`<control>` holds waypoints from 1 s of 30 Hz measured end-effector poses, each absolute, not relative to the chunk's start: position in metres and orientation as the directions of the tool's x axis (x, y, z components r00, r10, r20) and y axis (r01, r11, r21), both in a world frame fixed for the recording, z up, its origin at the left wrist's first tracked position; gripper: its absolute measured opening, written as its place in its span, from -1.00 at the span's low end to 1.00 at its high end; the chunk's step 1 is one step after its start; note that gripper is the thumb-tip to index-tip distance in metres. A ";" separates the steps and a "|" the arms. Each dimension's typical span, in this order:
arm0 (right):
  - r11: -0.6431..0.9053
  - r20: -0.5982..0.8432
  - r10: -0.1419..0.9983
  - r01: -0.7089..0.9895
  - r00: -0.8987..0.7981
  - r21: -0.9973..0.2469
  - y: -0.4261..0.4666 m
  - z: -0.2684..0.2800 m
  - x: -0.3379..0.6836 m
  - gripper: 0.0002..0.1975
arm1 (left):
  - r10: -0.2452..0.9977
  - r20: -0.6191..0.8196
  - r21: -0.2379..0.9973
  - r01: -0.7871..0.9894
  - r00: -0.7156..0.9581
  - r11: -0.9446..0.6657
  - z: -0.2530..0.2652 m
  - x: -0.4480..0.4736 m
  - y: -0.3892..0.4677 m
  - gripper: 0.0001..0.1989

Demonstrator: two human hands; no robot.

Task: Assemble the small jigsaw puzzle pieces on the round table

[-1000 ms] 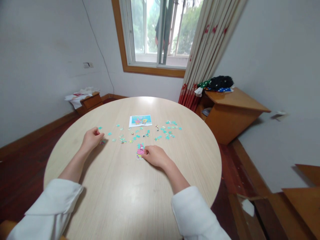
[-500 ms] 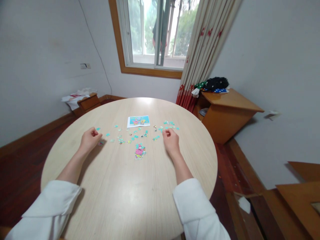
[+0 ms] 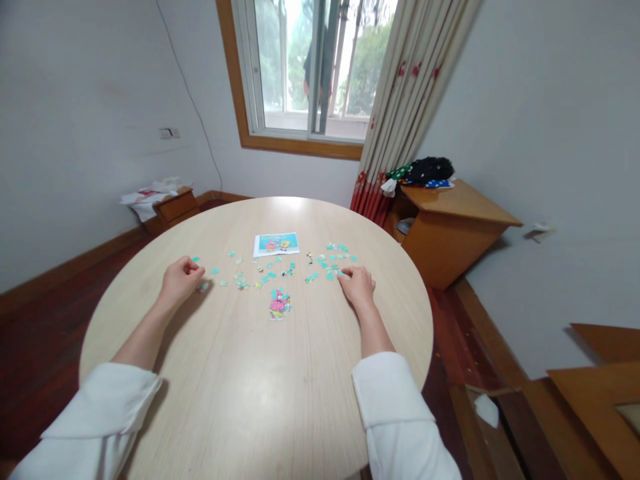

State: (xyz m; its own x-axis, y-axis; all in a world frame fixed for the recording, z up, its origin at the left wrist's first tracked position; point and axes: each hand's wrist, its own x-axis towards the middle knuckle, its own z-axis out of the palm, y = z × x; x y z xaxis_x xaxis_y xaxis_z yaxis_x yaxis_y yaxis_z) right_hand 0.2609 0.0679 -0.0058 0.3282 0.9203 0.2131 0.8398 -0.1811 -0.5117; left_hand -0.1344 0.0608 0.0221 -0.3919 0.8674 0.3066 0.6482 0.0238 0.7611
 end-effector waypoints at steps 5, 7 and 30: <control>-0.190 0.193 0.924 0.837 0.329 -0.513 0.067 -0.004 0.262 -0.83 | 0.873 0.309 0.758 0.653 -0.378 0.014 0.023 -0.135 0.060 -0.90; -0.197 0.187 0.924 0.835 0.333 -0.514 0.067 -0.004 0.262 -0.84 | 0.875 0.313 0.751 0.660 -0.370 0.010 0.023 -0.135 0.060 -0.89; -0.235 0.151 0.929 0.855 0.337 -0.462 0.067 -0.002 0.257 -0.82 | 0.913 0.291 0.739 0.673 -0.286 -0.024 0.022 -0.133 0.057 -0.84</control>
State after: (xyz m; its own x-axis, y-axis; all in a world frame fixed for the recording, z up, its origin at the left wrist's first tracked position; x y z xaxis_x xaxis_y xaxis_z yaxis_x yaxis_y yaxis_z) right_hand 0.2570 0.0666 -0.0020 0.3368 0.9295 0.1505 0.8552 -0.2351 -0.4619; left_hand -0.1333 0.0572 0.0221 -0.2862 0.9129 0.2910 0.6734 -0.0244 0.7389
